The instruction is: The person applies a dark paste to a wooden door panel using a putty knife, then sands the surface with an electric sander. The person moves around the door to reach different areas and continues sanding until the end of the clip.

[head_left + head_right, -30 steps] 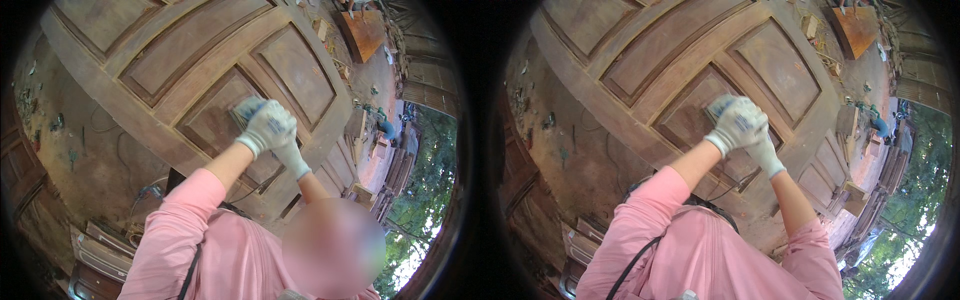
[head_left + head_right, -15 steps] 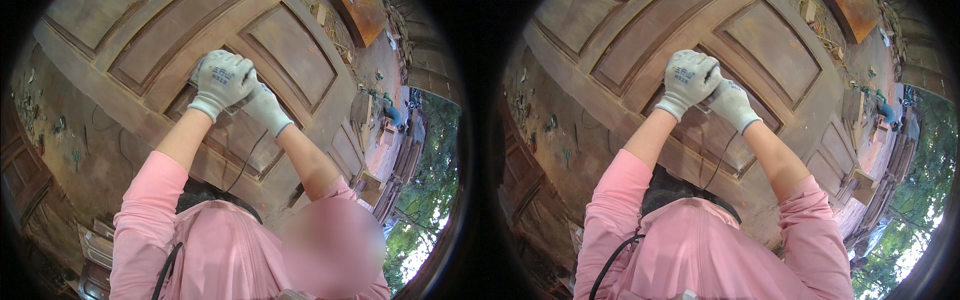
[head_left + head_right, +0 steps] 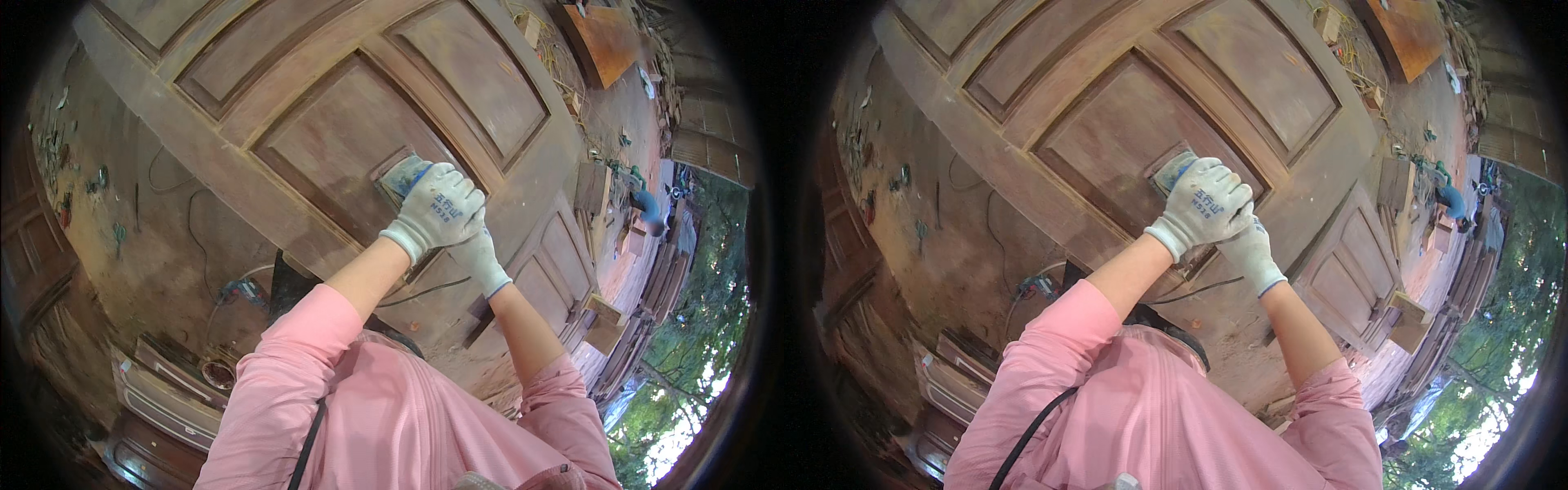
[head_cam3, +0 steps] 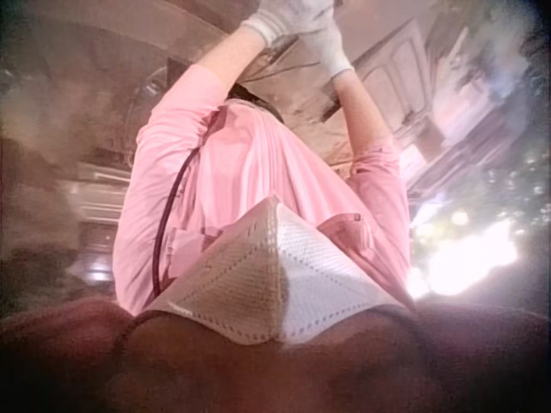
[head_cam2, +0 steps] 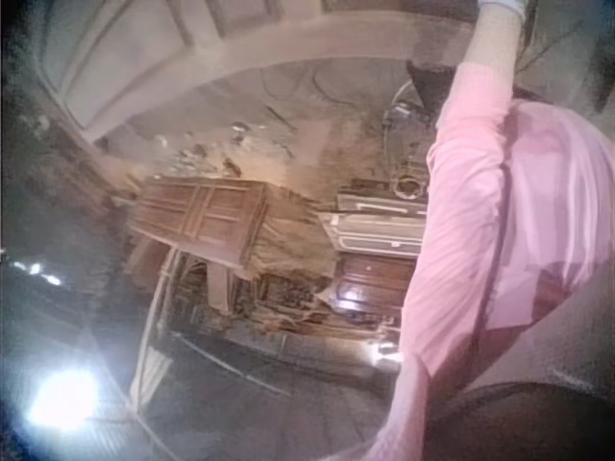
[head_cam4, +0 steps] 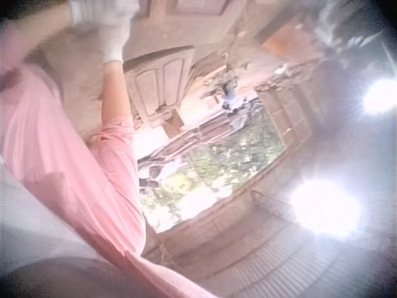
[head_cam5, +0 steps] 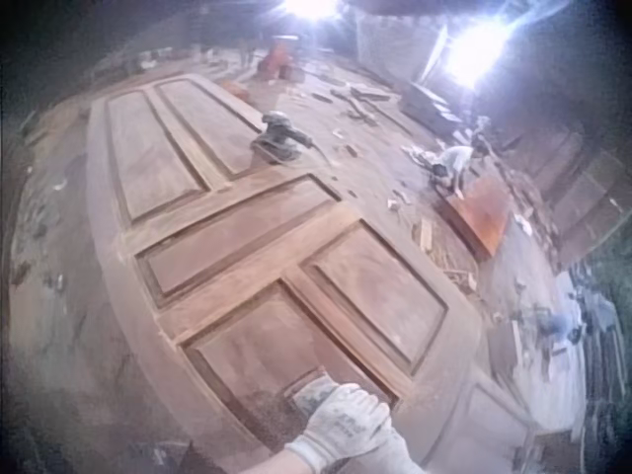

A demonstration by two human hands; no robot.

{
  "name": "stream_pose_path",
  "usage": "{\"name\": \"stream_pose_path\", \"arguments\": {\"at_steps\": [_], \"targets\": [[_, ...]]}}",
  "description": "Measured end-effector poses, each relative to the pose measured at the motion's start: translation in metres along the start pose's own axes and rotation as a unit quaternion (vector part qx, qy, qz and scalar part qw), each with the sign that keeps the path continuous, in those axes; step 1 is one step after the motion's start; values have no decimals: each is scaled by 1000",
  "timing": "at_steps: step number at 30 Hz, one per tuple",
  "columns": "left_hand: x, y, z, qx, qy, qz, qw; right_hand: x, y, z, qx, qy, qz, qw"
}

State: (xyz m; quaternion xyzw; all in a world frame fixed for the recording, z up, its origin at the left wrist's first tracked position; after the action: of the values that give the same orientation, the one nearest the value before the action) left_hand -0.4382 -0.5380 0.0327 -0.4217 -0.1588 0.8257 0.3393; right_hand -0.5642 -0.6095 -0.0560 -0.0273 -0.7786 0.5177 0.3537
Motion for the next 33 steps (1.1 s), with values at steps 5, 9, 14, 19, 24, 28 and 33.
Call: {"name": "stream_pose_path", "arguments": {"at_steps": [5,9,14,19,24,28,33], "targets": [[-24,-62,-65,-75,-31,-10,997,-52,-51,-79,-116,-106,137,978],[-41,-115,-137,-161,-40,7,986,-117,-84,-155,-119,-125,120,978],[-42,-140,-154,-167,-17,60,984,-131,-90,-186,-97,-84,77,989],[-11,-82,-67,-134,-47,-29,989,-48,-36,-100,-118,-117,139,976],[33,-20,8,-40,-4,-62,997,40,3,-43,179,-241,234,925],[26,-36,-18,-35,-17,-50,998,13,3,-36,-127,-76,145,978],[-12,-117,-111,-115,-52,19,992,-84,-62,-149,-154,-112,110,976]]}}
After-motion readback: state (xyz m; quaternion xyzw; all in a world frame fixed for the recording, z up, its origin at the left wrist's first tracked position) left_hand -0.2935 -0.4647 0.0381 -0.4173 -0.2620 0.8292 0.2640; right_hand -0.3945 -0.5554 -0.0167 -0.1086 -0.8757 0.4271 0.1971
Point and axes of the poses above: each hand's wrist, its own x-axis away from the middle knuckle, its own y-axis out of the palm, z = x × y, the point moved 7 cm from there along -x, towards the middle knuckle
